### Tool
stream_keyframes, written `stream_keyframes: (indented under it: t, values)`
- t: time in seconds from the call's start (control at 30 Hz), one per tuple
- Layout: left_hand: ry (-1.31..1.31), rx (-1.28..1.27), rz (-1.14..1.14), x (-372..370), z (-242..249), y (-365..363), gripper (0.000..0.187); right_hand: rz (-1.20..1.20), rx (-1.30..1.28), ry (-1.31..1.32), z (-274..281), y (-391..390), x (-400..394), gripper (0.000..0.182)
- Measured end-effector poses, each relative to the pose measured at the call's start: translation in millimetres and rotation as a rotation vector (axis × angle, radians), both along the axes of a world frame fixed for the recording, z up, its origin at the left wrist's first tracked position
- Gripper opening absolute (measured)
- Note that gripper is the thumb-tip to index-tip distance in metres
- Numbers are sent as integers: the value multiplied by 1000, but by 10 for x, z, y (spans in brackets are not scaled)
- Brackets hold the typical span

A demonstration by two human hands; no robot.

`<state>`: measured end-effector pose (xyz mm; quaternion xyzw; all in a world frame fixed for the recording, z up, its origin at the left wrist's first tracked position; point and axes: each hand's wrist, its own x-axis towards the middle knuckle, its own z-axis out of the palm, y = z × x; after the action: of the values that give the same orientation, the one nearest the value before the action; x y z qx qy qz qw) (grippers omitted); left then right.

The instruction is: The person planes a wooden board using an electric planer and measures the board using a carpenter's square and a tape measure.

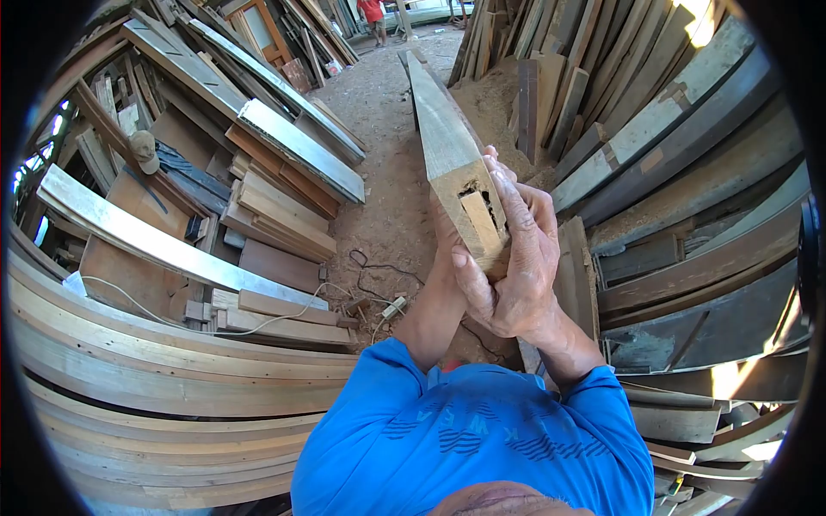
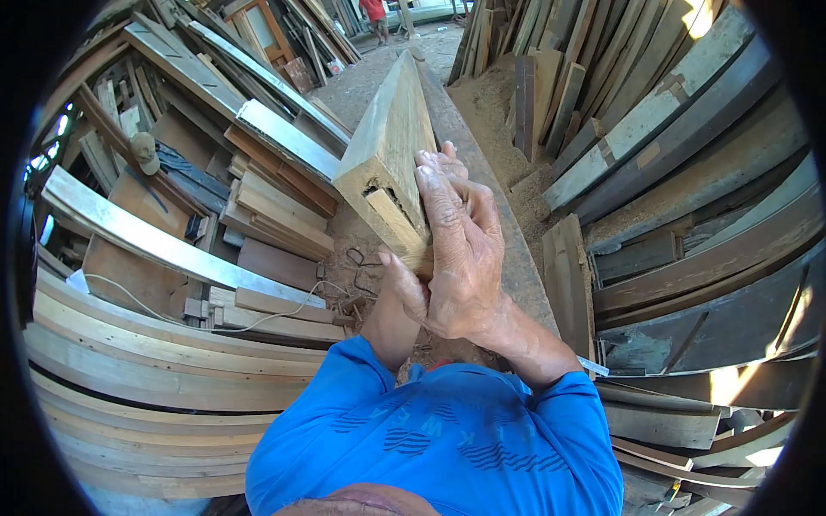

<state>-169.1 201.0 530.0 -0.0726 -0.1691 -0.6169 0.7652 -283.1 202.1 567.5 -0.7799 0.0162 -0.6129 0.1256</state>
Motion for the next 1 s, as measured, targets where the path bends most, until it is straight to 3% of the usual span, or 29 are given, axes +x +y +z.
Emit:
stream_keyframes:
  t: [0.27, 0.47, 0.53, 0.6, 0.63, 0.7, 0.8, 0.93, 1.0]
  values:
    - [8, -132, -1, -49, -30, -34, 48, 8, -20, -15, -66, -33, -21, 72]
    - [-140, -232, -126, -42, -74, 64, 49, 64, -20, 50, -206, -47, -95, 95]
    - [-232, -261, -208, -27, -79, 106, 50, 139, 173, 254, -220, 74, -279, 101]
    - [-63, 74, -84, 38, -449, 216, 47, 298, 376, 457, -306, 68, -494, 109]
    - [8, 235, -10, 70, -634, 273, 46, 450, 546, 399, -371, 39, -558, 107]
    - [37, 219, -228, 123, -930, 416, 48, 755, 884, 264, -545, 4, -628, 101]
    - [-141, 640, -80, 69, -1159, 635, 50, 793, 1204, 310, -950, -19, -761, 81]
    - [-285, 717, 0, 108, -1755, 739, 49, 506, 1341, 452, -1337, 155, -797, 52]
    - [-362, 759, 59, 73, -1854, 827, 50, 527, 1403, 505, -1391, 170, -819, 52]
